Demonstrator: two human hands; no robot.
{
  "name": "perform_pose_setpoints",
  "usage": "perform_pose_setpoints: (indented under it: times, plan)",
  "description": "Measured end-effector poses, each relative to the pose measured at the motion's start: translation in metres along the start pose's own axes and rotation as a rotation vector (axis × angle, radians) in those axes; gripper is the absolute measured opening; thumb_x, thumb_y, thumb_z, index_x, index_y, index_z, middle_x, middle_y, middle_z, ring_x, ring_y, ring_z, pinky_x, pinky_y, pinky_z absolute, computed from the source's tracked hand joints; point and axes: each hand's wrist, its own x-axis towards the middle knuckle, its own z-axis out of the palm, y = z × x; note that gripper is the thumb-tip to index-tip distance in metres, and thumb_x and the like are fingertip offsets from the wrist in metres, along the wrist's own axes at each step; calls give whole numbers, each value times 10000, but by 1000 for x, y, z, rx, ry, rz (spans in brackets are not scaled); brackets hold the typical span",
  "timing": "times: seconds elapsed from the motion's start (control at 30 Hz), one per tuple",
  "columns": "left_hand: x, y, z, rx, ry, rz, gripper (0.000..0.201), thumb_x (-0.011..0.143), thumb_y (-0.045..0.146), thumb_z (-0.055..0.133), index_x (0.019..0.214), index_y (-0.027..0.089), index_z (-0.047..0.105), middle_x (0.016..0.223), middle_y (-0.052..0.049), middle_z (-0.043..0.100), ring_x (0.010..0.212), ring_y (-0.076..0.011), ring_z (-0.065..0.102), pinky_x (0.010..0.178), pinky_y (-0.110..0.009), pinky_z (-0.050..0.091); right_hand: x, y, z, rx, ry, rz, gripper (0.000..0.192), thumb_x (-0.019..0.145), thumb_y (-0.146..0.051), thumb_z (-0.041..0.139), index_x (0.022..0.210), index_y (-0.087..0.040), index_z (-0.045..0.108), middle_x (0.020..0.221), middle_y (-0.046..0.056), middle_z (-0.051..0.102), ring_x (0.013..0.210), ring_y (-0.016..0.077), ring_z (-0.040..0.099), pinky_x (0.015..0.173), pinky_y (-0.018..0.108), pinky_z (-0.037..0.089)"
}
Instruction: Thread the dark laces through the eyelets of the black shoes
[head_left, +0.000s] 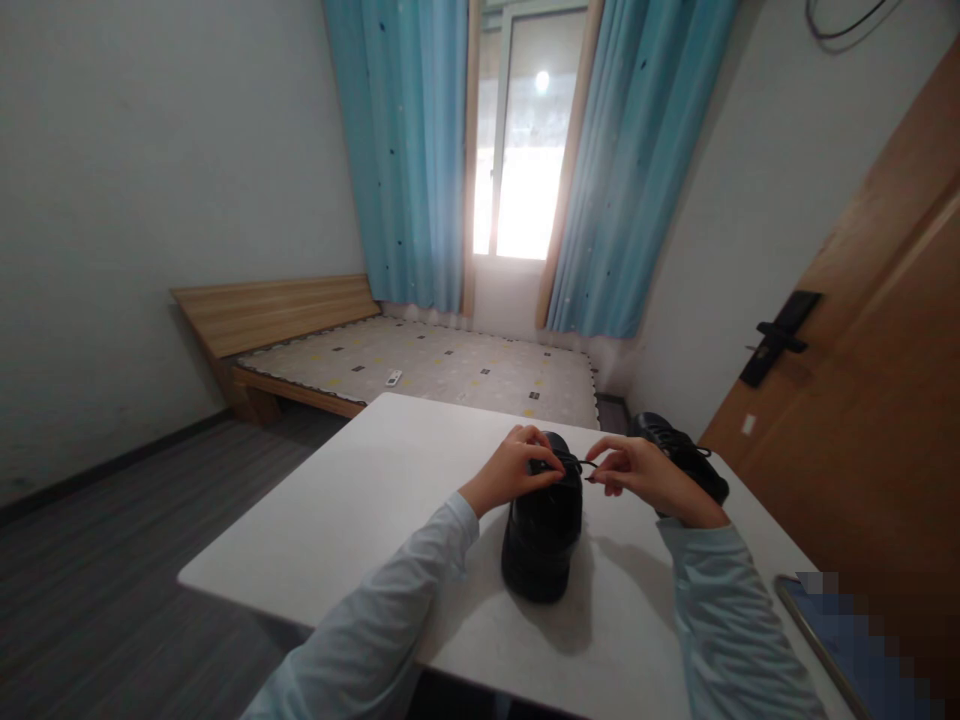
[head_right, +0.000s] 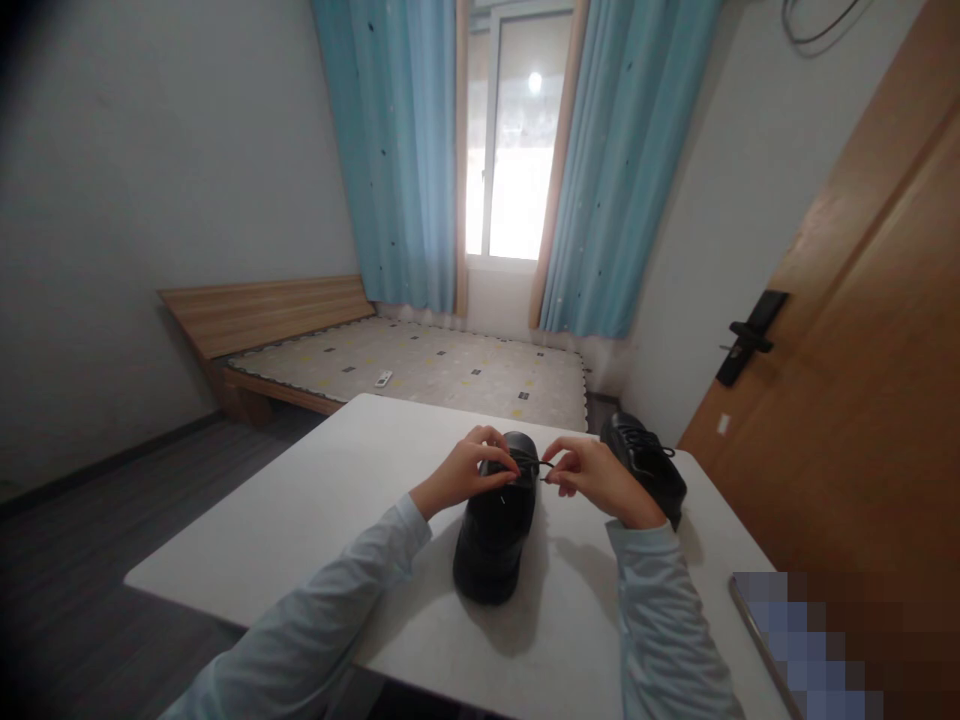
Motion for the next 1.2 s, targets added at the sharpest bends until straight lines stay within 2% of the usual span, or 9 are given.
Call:
perform_pose_setpoints:
  times: [0.33,0.7,0.9,1.07,1.2]
  plan:
    - [1,1,6,79,55,-26,171,722,385,679,789,238,736,907,-48,583,884,-180,476,821,-321,413,1,-4,4,20,3,-20,262,683,-330,676,834,-150,558,600,28,660,520,142,603,502,255,464]
    - [1,2,8,119,50,2,163,728,356,680,848,258,730,918,-41,570,893,-175,472,829,-315,419,2,-7,5,126,4,-46,296,658,-380,709,777,-153,559,644,28,652,566,155,643,554,288,522]
    - [2,2,9,153,48,18,160,726,360,681,844,265,730,932,-45,567,894,-179,469,823,-322,424,2,-9,7,132,-29,-26,248,679,-350,675,779,-142,584,689,47,666,635,177,673,620,309,543]
    - [2,1,10,173,48,37,167,728,369,678,854,272,729,933,-46,567,898,-182,465,818,-323,424,4,-4,6,82,20,-10,266,675,-346,676,835,-155,585,680,42,683,517,143,632,502,262,503]
    - [2,2,10,178,44,46,184,730,378,674,871,273,726,940,-46,569,904,-181,467,822,-325,425,7,-2,6,62,69,-58,266,648,-327,713,809,-156,587,648,38,684,579,156,648,571,275,517]
